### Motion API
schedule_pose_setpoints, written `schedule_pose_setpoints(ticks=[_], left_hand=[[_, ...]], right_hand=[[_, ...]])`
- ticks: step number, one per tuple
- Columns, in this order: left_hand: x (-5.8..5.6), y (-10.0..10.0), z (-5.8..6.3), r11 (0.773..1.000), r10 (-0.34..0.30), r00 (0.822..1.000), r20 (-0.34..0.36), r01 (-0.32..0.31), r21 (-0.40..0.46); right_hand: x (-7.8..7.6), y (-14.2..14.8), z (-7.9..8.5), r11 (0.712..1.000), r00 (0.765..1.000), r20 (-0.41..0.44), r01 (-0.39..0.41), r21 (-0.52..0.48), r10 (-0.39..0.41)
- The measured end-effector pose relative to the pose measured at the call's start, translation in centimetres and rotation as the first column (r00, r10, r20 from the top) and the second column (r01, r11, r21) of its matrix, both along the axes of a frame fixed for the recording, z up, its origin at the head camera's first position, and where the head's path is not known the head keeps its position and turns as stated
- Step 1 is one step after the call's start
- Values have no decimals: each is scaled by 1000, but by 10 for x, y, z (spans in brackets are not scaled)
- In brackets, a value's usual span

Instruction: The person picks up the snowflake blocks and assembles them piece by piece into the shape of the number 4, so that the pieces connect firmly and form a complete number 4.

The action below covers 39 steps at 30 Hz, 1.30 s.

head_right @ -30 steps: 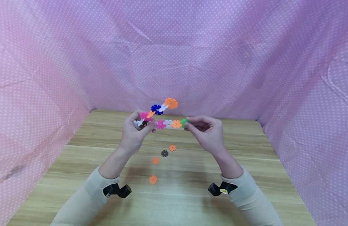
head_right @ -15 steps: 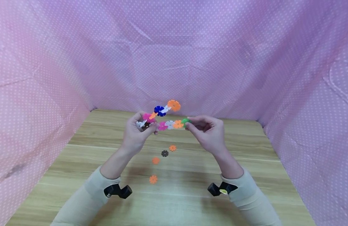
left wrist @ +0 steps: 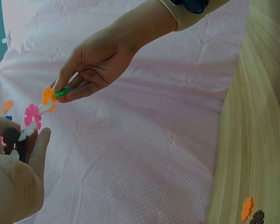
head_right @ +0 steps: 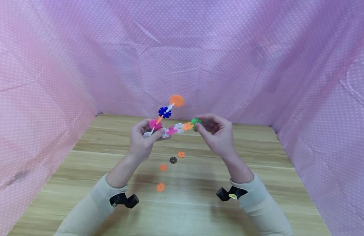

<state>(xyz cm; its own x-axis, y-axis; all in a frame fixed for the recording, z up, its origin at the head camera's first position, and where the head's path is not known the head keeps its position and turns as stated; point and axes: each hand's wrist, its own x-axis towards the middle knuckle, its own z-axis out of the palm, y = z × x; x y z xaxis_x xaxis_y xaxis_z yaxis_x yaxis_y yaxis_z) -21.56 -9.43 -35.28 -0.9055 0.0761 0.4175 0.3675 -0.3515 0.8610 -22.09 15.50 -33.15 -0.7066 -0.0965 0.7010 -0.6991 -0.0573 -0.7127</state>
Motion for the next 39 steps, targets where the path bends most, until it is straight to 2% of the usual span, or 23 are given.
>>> schedule_pose_setpoints(ticks=[5, 8, 13, 18, 22, 25, 29, 32, 35, 39], left_hand=[[0, 1, -4, 991, 34, 999, 23, -31, -127], [0, 3, -5, 990, 11, 999, 38, -5, -144], [2, 6, -8, 990, -61, 993, 99, 73, -119], [4, 12, -8, 986, -124, 981, 151, 139, -91], [4, 16, -11, 982, -166, 974, 154, 178, -67], [4, 19, -14, 979, -177, 975, 132, 189, -80], [5, 24, -16, 981, -176, 979, 99, 183, -65], [6, 28, -16, 987, -158, 984, 76, 160, -20], [7, 31, -16, 994, -109, 991, 74, 110, -9], [7, 33, -17, 999, -20, 992, 125, 26, -42]], right_hand=[[-2, 0, 6, 1000, 1000, 1, 2, 5, -2], [-3, -3, 10, 1000, 1000, 14, -12, -3, 12], [-4, -6, 16, 1000, 999, 51, -16, -4, 17], [-6, -7, 21, 999, 997, 77, 6, 45, -9], [-8, -8, 24, 994, 997, 73, 28, 110, -36], [-9, -10, 26, 986, 996, 63, 48, 157, -59], [-9, -13, 29, 980, 996, 57, 62, 190, -74], [-10, -16, 30, 976, 996, 47, 68, 208, -80], [-10, -20, 30, 970, 996, 34, 77, 229, -87], [-9, -23, 31, 970, 997, 39, 56, 238, -67]])
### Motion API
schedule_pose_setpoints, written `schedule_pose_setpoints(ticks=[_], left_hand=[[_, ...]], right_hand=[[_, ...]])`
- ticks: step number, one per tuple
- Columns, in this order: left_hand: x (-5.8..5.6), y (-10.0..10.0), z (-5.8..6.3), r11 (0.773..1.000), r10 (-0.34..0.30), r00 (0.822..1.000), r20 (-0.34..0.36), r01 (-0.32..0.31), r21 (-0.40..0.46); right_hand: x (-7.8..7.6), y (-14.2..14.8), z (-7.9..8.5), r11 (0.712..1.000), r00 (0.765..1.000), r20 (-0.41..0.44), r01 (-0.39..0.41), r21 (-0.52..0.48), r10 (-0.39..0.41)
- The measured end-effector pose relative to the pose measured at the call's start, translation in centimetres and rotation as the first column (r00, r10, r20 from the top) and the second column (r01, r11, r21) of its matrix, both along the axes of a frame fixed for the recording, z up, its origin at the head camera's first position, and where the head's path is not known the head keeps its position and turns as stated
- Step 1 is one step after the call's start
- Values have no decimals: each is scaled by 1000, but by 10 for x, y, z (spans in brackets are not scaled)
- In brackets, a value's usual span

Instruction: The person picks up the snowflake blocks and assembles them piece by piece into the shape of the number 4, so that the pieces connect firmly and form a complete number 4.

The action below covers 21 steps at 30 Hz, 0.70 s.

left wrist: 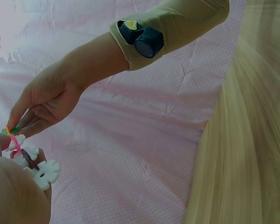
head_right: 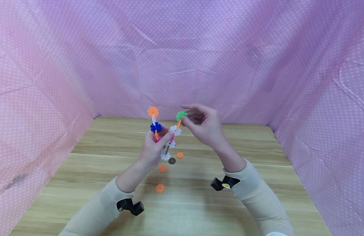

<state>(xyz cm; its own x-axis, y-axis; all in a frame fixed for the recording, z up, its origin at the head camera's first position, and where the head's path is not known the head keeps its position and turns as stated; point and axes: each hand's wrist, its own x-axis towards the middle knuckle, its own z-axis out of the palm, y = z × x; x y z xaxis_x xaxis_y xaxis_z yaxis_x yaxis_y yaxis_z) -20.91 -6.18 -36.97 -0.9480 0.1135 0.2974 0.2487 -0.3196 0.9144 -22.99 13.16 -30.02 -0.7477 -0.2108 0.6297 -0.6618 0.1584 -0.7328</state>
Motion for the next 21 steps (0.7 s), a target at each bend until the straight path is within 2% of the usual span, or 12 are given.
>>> schedule_pose_setpoints(ticks=[5, 8, 11, 16, 19, 21], left_hand=[[2, 0, 3, 997, 57, 997, 46, -59, 45], [2, -2, 5, 993, 72, 997, 32, -75, 86], [2, -5, 5, 989, 85, 996, 8, -85, 122], [2, -10, 8, 984, 105, 994, -40, -98, 149], [2, -12, 9, 983, 112, 992, -49, -104, 155], [3, -13, 10, 981, 117, 992, -55, -107, 162]], right_hand=[[-2, 0, -5, 997, 998, 20, -67, -25, 68], [-6, 2, -13, 996, 994, 68, -79, -41, 81], [-14, 6, -26, 998, 988, 143, -56, -22, 58], [-29, 11, -54, 995, 968, 251, -4, 99, -21], [-36, 10, -71, 979, 963, 262, 14, 205, -68], [-40, 8, -83, 957, 964, 250, 12, 289, -87]])
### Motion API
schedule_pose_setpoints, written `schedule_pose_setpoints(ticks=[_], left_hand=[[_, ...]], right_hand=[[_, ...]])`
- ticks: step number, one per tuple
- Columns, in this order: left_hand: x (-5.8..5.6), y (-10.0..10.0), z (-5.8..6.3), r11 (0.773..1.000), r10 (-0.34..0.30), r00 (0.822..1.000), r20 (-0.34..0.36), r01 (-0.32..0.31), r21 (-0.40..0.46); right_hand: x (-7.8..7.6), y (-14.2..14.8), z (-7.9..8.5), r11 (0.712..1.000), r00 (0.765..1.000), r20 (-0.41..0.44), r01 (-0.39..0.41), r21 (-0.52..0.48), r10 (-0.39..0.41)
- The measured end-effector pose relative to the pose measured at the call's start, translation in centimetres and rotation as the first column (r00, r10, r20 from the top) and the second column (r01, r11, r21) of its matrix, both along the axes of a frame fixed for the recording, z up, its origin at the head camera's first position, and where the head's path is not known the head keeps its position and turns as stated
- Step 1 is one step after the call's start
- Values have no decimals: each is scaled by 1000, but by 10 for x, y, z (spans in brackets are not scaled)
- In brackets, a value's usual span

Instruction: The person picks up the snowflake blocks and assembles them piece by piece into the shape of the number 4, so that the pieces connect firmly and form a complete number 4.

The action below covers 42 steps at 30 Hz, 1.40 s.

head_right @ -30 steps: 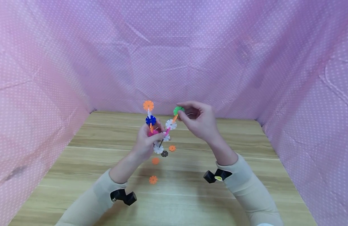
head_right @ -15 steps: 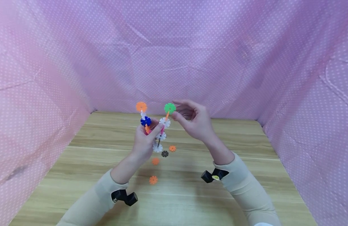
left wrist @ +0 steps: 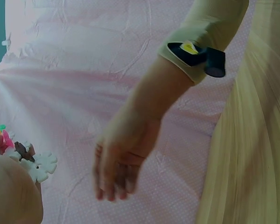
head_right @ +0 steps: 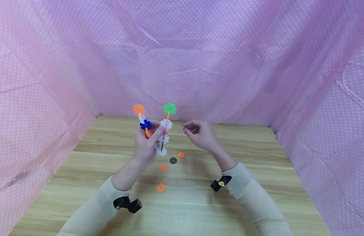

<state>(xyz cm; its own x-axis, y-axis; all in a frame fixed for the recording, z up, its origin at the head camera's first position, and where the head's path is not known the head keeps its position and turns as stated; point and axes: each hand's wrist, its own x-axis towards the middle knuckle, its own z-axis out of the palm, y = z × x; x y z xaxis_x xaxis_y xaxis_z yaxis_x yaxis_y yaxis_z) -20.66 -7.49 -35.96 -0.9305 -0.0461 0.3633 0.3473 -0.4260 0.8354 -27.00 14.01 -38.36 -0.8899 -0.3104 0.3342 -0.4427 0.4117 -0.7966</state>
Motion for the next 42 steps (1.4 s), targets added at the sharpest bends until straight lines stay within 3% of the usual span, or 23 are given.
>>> schedule_pose_setpoints(ticks=[4, 9, 12, 21, 24, 31, 33, 37, 40, 42], left_hand=[[0, -2, 2, 1000, -4, 1000, -15, 4, 20], [1, -3, 4, 999, -13, 1000, -22, 14, 34], [1, -4, 4, 999, -8, 1000, -23, 9, 35], [-1, -5, 5, 999, -12, 999, -31, 13, 36], [-2, -5, 4, 999, -15, 999, -31, 17, 40], [-3, -5, 3, 999, -20, 1000, -23, 21, 45], [-3, -5, 3, 999, -23, 1000, -13, 23, 42], [-3, -5, 3, 999, -28, 1000, 1, 28, 43], [-4, -5, 4, 998, -37, 999, 5, 37, 50], [-4, -6, 4, 998, -42, 999, 13, 41, 53]], right_hand=[[-8, -5, -29, 981, 999, 6, -49, 186, 49], [-13, -10, -60, 928, 992, 52, -126, 351, 114], [-12, -13, -73, 895, 991, 42, -131, 427, 125], [-4, -17, -91, 777, 971, -14, -182, 602, 239], [-2, -18, -93, 753, 964, -13, -199, 627, 265], [-1, -14, -92, 760, 977, 45, -190, 622, 207], [-1, -12, -92, 774, 983, 64, -174, 609, 171], [-3, -6, -91, 855, 993, 69, -114, 505, 92], [-5, -3, -81, 931, 998, 10, -61, 361, 62], [-4, -3, -68, 964, 998, -47, -28, 263, 42]])
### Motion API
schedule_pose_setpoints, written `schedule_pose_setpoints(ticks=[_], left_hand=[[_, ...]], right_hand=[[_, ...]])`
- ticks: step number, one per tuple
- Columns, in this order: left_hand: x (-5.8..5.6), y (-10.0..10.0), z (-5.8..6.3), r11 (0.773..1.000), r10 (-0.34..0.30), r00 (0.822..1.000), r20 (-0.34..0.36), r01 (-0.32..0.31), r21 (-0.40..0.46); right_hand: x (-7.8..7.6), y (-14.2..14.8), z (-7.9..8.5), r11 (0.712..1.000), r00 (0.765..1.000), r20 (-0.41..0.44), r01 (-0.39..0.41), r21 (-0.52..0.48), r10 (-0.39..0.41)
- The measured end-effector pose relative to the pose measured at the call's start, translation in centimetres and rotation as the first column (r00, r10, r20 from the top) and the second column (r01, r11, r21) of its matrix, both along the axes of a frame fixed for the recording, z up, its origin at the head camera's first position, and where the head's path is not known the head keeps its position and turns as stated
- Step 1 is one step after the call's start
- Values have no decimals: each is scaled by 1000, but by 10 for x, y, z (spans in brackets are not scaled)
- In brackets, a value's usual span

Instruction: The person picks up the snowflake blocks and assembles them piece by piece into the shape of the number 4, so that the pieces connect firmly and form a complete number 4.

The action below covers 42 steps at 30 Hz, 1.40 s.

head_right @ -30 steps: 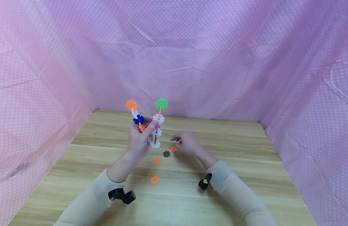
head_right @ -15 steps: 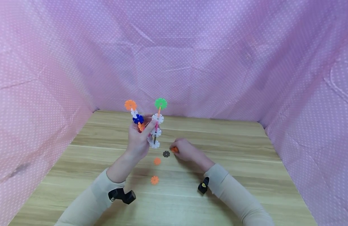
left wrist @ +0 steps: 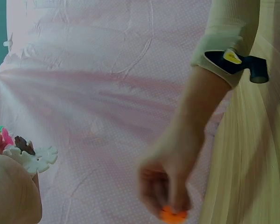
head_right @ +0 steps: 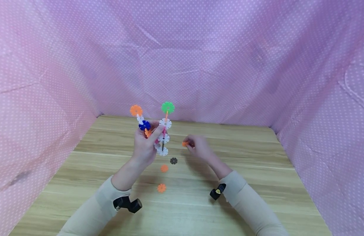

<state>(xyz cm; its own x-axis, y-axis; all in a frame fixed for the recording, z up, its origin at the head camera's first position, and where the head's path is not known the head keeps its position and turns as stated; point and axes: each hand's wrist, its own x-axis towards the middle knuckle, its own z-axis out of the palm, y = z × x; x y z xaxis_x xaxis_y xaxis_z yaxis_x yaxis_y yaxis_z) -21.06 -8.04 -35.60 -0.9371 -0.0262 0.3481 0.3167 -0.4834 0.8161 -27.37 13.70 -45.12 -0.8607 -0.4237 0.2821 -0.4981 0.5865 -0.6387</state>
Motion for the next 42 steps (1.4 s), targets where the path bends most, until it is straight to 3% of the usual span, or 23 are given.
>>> schedule_pose_setpoints(ticks=[5, 12, 18, 24, 30, 37, 39, 42], left_hand=[[-1, 0, -1, 1000, 0, 1000, -11, 0, -3], [-1, 1, -2, 1000, 4, 1000, -18, -4, -15], [0, 1, -2, 1000, 8, 1000, -17, -8, -22], [0, 3, -3, 999, 9, 1000, -6, -9, -32], [-1, 5, -4, 998, 4, 1000, -6, -4, -56], [0, 5, -4, 997, 6, 1000, -7, -7, -82], [0, 6, -4, 997, 5, 1000, -4, -5, -80], [1, 6, -3, 998, -6, 1000, -13, 5, -65]], right_hand=[[9, 0, 41, 980, 992, -117, 32, -196, -56], [25, -2, 82, 922, 955, -286, -38, -385, -80], [42, -8, 101, 849, 950, -303, -101, -519, -72], [52, -12, 109, 815, 938, -339, -139, -563, -74], [55, -14, 110, 811, 907, -417, -196, -551, -65], [57, -14, 110, 826, 875, -482, -234, -512, -51], [56, -13, 111, 847, 846, -530, -240, -475, -58], [56, -13, 112, 886, 774, -629, -239, -397, -73]])
